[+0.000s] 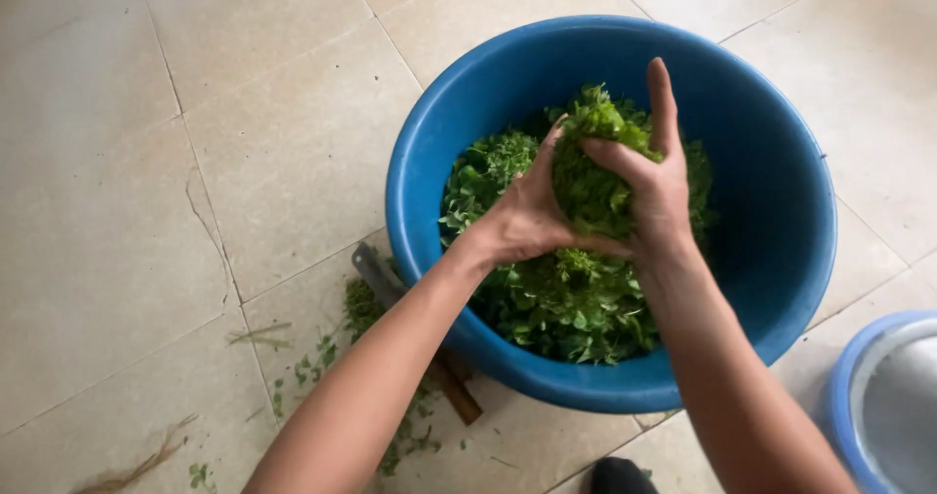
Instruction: Sorting and cleaning fresh herbs by removing roots and stems and placing them in a basin
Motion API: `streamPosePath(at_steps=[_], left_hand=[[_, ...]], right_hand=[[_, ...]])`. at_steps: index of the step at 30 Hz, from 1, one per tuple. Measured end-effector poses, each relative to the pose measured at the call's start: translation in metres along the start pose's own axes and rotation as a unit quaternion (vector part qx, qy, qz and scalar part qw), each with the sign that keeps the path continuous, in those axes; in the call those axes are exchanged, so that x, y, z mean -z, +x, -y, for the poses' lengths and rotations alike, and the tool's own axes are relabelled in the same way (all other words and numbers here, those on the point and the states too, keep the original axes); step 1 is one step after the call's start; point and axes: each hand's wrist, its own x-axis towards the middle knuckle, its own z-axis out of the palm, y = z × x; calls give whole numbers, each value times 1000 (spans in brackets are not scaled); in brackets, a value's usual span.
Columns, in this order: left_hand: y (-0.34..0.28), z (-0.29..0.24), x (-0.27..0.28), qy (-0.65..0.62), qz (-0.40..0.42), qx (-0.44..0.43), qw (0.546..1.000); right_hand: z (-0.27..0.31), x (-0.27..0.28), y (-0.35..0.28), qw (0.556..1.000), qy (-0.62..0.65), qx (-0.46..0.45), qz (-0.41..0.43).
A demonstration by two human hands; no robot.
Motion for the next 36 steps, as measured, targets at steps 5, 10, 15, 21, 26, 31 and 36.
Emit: streamPosePath(at_steps=[5,10,15,21,26,31,36], left_hand=[[31,47,-16,10,-37,74,997],[55,67,-12,-48,-2,110,993],[62,12,-17,-24,-8,226,974],[107,62,-30,-77,21,270,959],[162,105,5,30,-18,228,973],[130,110,39,93,-25,235,967],[125,73,65,170,-12,180,969]], right_hand=[[-10,21,9,995,69,-78,-4],[-37,32,29,994,76,-79,-13],[-30,39,44,999,30,35,-17],[-4,59,39,971,60,-222,-69],[-1,60,-47,967,-176,172,-65],[-37,-40,-188,884,-316,164,304],[-182,-86,-269,646,-620,237,376]])
